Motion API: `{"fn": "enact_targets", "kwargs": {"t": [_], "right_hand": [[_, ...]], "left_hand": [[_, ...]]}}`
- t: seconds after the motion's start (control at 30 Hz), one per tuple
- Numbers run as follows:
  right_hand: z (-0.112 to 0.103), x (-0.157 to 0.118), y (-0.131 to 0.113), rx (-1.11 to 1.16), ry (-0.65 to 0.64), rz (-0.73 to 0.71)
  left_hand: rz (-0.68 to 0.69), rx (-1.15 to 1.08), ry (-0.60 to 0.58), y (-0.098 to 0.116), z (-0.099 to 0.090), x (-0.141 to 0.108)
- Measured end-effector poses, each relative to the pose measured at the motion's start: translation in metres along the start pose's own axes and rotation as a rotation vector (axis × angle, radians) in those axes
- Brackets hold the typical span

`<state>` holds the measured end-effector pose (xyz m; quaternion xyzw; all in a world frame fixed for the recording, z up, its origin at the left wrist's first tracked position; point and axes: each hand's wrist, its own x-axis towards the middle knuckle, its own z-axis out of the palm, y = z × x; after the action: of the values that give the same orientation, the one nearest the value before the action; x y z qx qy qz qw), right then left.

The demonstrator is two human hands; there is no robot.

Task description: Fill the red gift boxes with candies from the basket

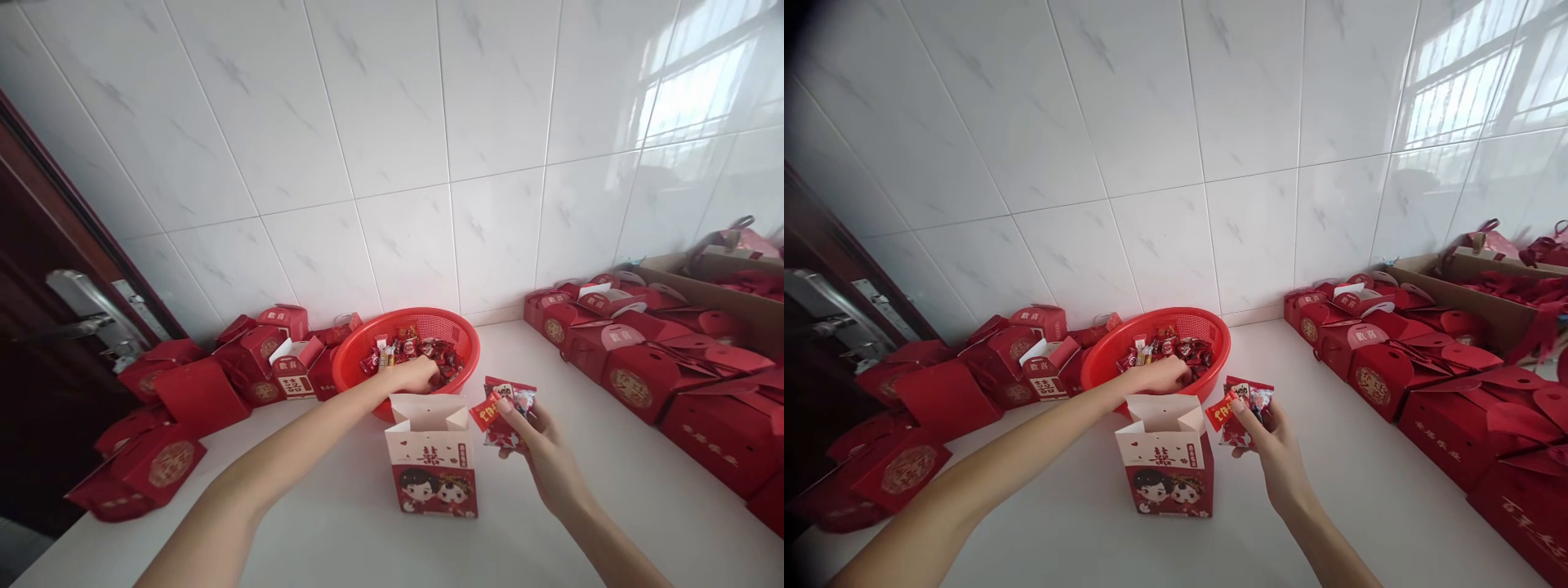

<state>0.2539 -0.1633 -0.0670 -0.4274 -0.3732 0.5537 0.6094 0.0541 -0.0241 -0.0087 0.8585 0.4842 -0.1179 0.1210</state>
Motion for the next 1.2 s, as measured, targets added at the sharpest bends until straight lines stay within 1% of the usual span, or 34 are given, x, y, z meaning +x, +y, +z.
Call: {"fn": "enact_targets", "kwargs": {"t": [0.1, 0.2, 0.3, 0.37, 0.43, 0.5, 0.6, 0.73, 0.8, 0.87, 1.0, 1.1, 1.2], "right_hand": [[-0.001, 0.001, 0.001, -0.006, -0.005, -0.004], [-0.001, 0.002, 0.002, -0.001, -0.004, -0.017], [-0.002, 0.002, 0.002, 0.002, -0.002, -0.017], [-0.002, 0.002, 0.002, -0.002, -0.006, -0.011], [-0.002, 0.002, 0.002, -0.009, -0.012, -0.007], [-0.002, 0.002, 0.003, -0.014, -0.015, -0.01], [-0.003, 0.003, 0.003, -0.017, -0.007, -0.019], [-0.004, 0.004, 0.005, -0.034, -0.019, -0.022], [-0.003, 0.005, 0.006, -0.043, -0.026, -0.025], [-0.003, 0.004, 0.006, -0.05, -0.025, -0.022], [-0.004, 0.004, 0.006, -0.058, -0.019, -0.016], [-0.004, 0.003, 0.005, -0.06, -0.018, -0.013], [-0.003, 0.002, 0.003, -0.063, -0.021, -0.008]], "left_hand": [[0.115, 0.003, 0.034, 0.005, -0.007, 0.009], [0.16, 0.029, 0.02, 0.004, -0.007, 0.013], [0.128, 0.067, -0.033, -0.001, -0.001, 0.013], [0.094, 0.085, -0.047, -0.004, 0.003, 0.014], [0.064, 0.087, -0.041, -0.006, 0.004, 0.017], [0.039, 0.065, -0.006, -0.007, 0.002, 0.021], [0.007, -0.012, 0.083, -0.013, -0.005, 0.026], [-0.065, -0.178, 0.247, -0.027, -0.014, 0.027], [-0.112, -0.265, 0.325, -0.036, -0.016, 0.027], [-0.155, -0.35, 0.371, -0.043, -0.015, 0.029], [-0.216, -0.506, 0.38, -0.051, -0.011, 0.037], [-0.22, -0.593, 0.344, -0.051, -0.012, 0.039], [-0.232, -0.629, 0.3, -0.048, -0.014, 0.036]]}}
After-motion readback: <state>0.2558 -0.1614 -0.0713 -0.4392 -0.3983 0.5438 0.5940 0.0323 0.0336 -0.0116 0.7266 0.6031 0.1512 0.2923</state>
